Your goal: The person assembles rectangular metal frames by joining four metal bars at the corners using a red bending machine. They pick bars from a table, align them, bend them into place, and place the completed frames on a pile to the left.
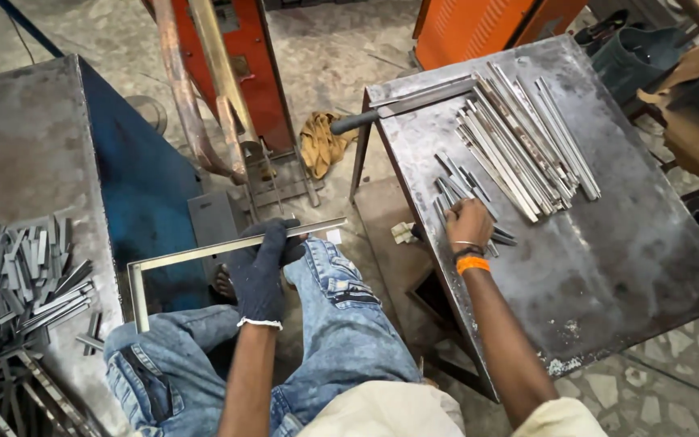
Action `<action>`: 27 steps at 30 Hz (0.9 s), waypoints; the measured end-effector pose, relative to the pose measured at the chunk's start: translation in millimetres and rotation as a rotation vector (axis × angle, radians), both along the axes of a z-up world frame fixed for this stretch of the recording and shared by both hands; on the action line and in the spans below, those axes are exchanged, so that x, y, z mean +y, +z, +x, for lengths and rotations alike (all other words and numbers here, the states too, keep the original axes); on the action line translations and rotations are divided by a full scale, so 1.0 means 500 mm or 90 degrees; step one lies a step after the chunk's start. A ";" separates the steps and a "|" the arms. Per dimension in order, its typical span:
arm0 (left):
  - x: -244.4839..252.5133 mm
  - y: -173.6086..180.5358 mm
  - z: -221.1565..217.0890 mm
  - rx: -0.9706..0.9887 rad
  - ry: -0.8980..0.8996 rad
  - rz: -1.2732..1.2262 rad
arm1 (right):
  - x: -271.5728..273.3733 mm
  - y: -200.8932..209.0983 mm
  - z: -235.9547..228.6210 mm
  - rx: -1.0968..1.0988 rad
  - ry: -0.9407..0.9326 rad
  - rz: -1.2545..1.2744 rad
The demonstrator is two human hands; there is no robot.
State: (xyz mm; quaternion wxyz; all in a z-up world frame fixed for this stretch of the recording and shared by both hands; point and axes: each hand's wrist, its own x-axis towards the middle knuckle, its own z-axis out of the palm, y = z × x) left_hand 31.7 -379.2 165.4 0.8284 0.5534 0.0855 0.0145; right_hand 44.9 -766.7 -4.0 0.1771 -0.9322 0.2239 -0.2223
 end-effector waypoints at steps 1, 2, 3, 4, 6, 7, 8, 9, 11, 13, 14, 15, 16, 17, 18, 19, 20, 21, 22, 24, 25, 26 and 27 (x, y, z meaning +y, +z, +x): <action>-0.005 0.003 -0.002 0.000 -0.001 0.000 | -0.006 -0.005 0.001 0.000 -0.001 0.000; -0.007 0.007 -0.001 0.004 -0.006 -0.005 | -0.010 -0.010 0.008 0.018 -0.019 0.007; -0.008 0.012 -0.001 0.008 -0.012 -0.010 | -0.012 -0.015 0.016 0.035 -0.036 0.014; -0.006 0.014 0.000 0.006 -0.009 -0.008 | -0.012 -0.016 0.021 0.033 -0.034 0.016; -0.003 0.016 0.001 -0.001 -0.006 -0.010 | -0.014 -0.017 0.029 0.101 -0.073 0.066; -0.001 0.017 0.001 -0.002 -0.005 -0.009 | -0.015 -0.013 0.023 0.100 -0.072 0.066; 0.000 0.018 0.003 -0.007 -0.001 -0.016 | -0.016 -0.009 0.021 0.069 -0.069 0.066; 0.002 0.019 0.004 -0.013 0.002 -0.022 | -0.017 -0.004 0.020 0.039 -0.066 0.065; 0.009 0.030 0.006 -0.020 0.008 -0.020 | -0.018 -0.013 0.022 -0.043 -0.033 0.130; 0.018 0.035 0.005 -0.026 0.013 -0.019 | 0.003 0.004 0.025 -0.121 -0.001 0.197; 0.022 0.035 0.007 -0.036 0.017 -0.021 | 0.025 0.025 0.031 -0.172 0.027 0.357; 0.027 0.035 0.008 -0.046 0.021 -0.023 | 0.047 0.046 0.038 -0.221 0.055 0.518; 0.034 0.040 0.008 -0.049 0.027 -0.023 | 0.095 0.094 0.036 -0.221 0.062 0.519; 0.042 0.046 0.007 -0.056 0.039 -0.038 | 0.143 0.142 0.034 -0.196 0.114 0.610; 0.048 0.051 0.008 -0.064 0.052 -0.053 | 0.189 0.191 0.033 -0.169 0.167 0.700; 0.058 0.055 0.012 -0.068 0.058 -0.054 | 0.247 0.246 0.028 -0.169 0.175 0.700; 0.069 0.058 0.015 -0.082 0.072 -0.061 | 0.305 0.300 0.020 -0.137 0.251 0.719; 0.080 0.061 0.017 -0.096 0.085 -0.068 | 0.364 0.354 0.011 -0.105 0.328 0.736; 0.092 0.063 0.023 -0.100 0.092 -0.067 | 0.400 0.377 0.010 -0.105 0.336 0.737; 0.118 0.065 0.031 -0.132 0.131 -0.062 | 0.474 0.423 0.002 -0.102 0.416 0.710; 0.124 0.082 0.031 -0.134 0.138 -0.061 | 0.496 0.439 0.004 -0.101 0.423 0.711; 0.130 0.099 0.029 -0.146 0.146 -0.067 | 0.518 0.456 0.004 -0.109 0.445 0.688; 0.136 0.116 0.028 -0.158 0.153 -0.073 | 0.540 0.472 0.005 -0.118 0.467 0.664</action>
